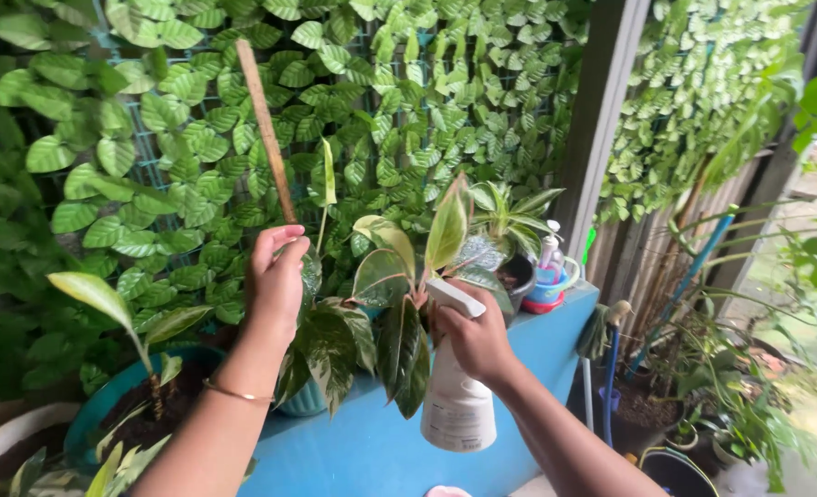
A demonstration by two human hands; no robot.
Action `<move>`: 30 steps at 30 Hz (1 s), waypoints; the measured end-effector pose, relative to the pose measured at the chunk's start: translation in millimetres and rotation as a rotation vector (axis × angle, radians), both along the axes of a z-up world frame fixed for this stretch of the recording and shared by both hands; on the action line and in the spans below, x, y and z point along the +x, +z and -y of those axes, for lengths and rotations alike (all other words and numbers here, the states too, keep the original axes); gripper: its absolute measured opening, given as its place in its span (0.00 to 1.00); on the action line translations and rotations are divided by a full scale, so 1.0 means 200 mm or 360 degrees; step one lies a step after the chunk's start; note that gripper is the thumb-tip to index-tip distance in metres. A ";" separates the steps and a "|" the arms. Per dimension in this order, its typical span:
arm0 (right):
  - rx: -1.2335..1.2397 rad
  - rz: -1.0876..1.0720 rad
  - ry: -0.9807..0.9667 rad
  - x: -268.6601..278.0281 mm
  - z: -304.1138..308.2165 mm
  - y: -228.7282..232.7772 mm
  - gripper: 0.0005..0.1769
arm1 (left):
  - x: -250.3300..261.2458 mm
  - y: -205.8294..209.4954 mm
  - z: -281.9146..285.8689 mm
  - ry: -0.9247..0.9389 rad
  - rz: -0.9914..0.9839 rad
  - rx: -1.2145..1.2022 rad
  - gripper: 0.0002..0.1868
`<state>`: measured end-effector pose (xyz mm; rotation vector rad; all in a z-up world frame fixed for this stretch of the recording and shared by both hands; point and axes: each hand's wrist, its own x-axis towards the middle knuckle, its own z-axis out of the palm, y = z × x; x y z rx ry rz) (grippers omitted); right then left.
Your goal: Watering and cleaning the leaves of various plants using a spray bottle.
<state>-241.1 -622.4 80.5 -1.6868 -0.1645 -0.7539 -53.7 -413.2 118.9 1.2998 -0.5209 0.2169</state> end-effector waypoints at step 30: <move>-0.0886 -0.0159 -0.1456 -1.47 1.64 -0.17 0.18 | -2.04 -0.69 2.36 -0.1542 0.0419 -0.0023 0.56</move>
